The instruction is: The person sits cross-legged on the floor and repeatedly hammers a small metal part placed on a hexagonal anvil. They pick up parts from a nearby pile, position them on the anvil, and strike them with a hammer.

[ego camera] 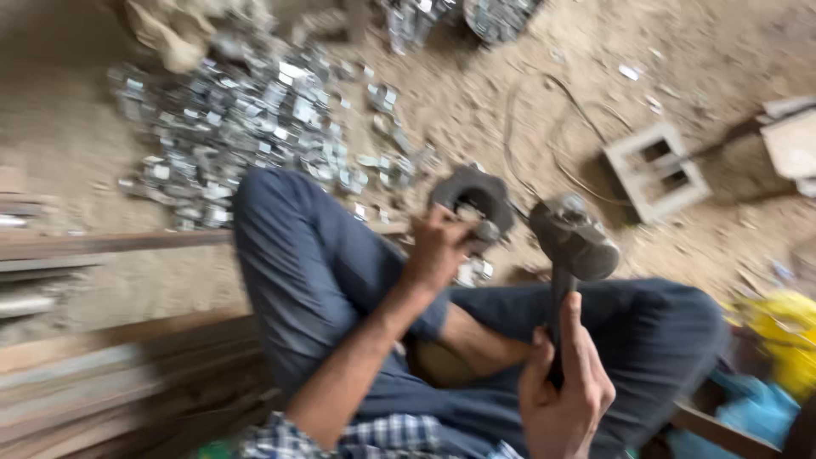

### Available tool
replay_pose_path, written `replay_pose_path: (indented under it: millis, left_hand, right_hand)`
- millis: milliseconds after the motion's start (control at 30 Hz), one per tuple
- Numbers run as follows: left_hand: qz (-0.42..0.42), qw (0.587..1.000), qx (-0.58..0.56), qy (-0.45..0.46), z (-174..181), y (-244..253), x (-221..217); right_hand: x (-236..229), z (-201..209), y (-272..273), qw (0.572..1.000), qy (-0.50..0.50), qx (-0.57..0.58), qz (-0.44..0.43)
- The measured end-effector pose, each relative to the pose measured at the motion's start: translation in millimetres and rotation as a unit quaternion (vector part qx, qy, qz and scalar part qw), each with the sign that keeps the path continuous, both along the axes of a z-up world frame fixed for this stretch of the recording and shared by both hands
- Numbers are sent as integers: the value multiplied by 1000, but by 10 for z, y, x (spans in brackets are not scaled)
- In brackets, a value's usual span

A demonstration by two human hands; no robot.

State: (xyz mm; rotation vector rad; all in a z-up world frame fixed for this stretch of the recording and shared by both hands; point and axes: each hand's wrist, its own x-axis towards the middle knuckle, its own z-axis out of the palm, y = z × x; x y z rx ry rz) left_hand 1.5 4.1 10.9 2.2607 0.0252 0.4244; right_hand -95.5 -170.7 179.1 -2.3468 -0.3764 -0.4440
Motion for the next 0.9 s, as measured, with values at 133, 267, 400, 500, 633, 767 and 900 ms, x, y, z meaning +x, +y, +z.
replay_pose_path:
  millis: [133,267,400,500,633,767,900]
  left_hand:
    - [1,1000,-2,16,-21,7,-32]
    - [-5,1000,31,1,-68,24,-6]
    - [7,999,50,18,-157,9,-4]
    - [-9,998,41,54,-164,6,48]
    - [0,999,41,31,-182,8,25]
    - [4,999,5,53,-292,-10,56]
    - [4,998,-13,63,-342,-41,43]
  right_hand:
    - [213,-214,242,976,189,-103,-26]
    - [125,-207,194,995,87,-48,-11]
    - [95,-256,24,998,-45,-34,9]
    - [171,-442,195,997,16,-61,36]
    - [290,-420,216,979,186,-71,-48]
    - [229,-334,-35,996,-44,-73,8]
    - [163,-478,-32,996,-58,-46,42]
